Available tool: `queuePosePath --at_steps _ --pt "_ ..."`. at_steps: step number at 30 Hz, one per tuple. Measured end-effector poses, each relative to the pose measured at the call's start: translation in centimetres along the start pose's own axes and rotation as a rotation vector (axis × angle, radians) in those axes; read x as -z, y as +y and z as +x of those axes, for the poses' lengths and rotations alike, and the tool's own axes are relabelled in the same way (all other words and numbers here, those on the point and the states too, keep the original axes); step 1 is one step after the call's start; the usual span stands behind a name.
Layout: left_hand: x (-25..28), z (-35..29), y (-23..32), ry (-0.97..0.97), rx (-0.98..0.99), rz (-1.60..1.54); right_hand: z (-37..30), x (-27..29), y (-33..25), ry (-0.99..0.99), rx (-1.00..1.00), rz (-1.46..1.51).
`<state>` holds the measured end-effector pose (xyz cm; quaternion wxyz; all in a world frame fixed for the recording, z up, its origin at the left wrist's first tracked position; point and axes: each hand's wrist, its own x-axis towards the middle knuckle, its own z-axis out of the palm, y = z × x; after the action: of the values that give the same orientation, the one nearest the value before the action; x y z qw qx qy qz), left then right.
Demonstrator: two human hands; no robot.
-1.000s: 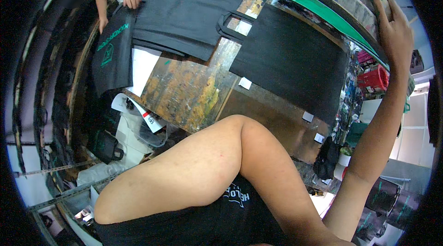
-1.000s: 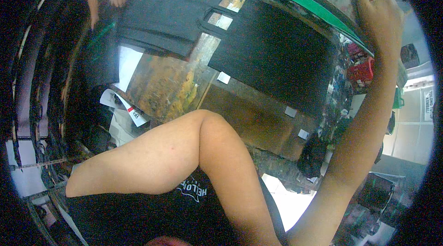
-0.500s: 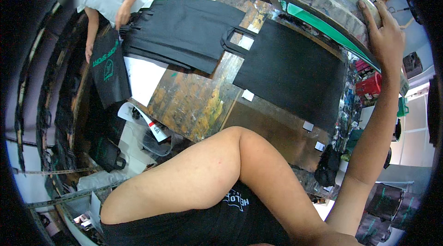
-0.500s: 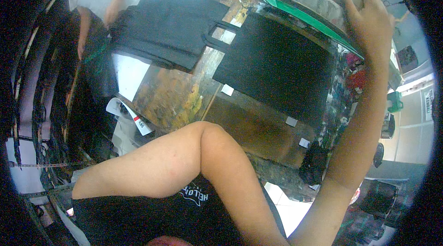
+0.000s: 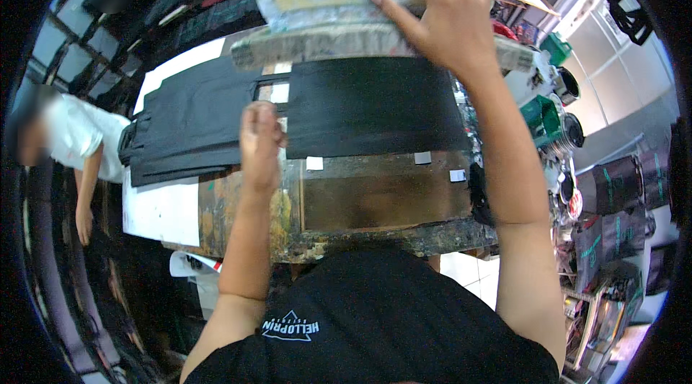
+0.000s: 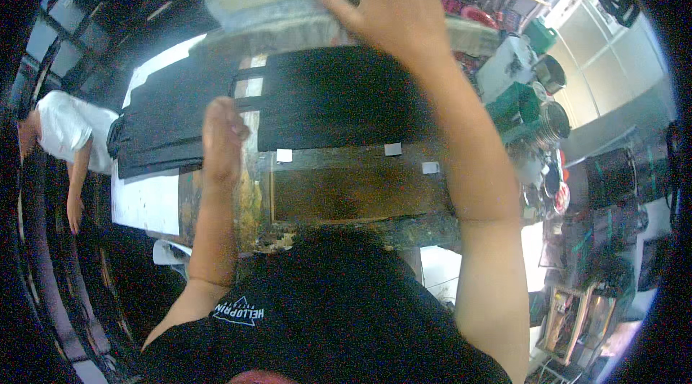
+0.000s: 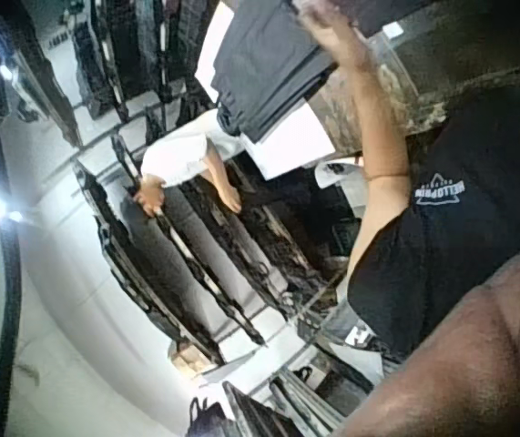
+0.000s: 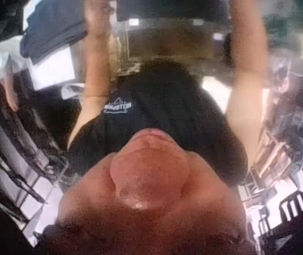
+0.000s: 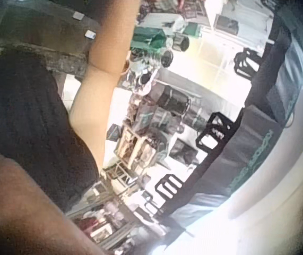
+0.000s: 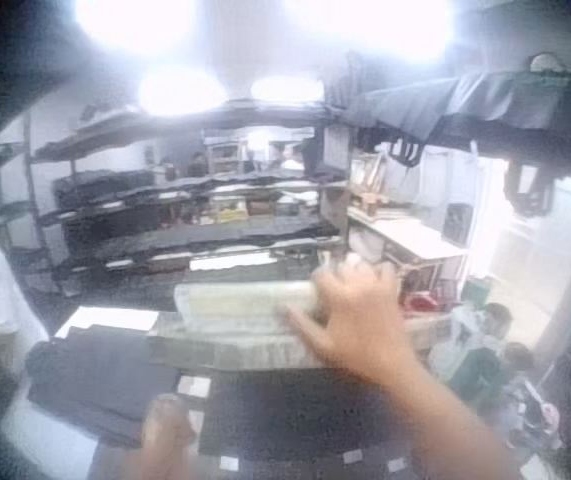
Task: The person applies tape to a screen printing frame and then uses a squeegee to print a logo onto black bags placed on a platen.
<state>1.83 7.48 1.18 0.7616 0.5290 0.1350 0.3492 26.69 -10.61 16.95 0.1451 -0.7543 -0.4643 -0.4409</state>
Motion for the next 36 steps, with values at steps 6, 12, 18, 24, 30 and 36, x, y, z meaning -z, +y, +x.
queuePosePath --at_steps 6,12,18,24,30,36 --pt "0.4 2.2 2.3 -0.070 0.032 0.086 -5.9 1.3 -2.2 -0.026 -0.052 0.088" --pt "1.0 -1.5 -0.8 -0.029 0.041 0.567 -12.0 1.2 -4.3 -0.250 -0.040 0.128" --pt "4.5 -5.3 -8.2 -0.015 0.018 0.542 -15.6 -1.1 -5.6 -0.438 0.020 0.146" --pt "6.1 -6.8 -10.2 0.029 -0.177 1.150 -17.3 -4.7 -6.0 -0.591 0.010 0.255" --pt "6.3 -6.5 -10.7 0.023 -0.291 1.164 -13.3 -3.7 -3.4 -0.669 -0.068 0.344" --pt "6.5 -6.5 -10.9 0.025 -0.258 1.239 -14.4 -2.7 -4.4 -0.792 -0.019 0.334"
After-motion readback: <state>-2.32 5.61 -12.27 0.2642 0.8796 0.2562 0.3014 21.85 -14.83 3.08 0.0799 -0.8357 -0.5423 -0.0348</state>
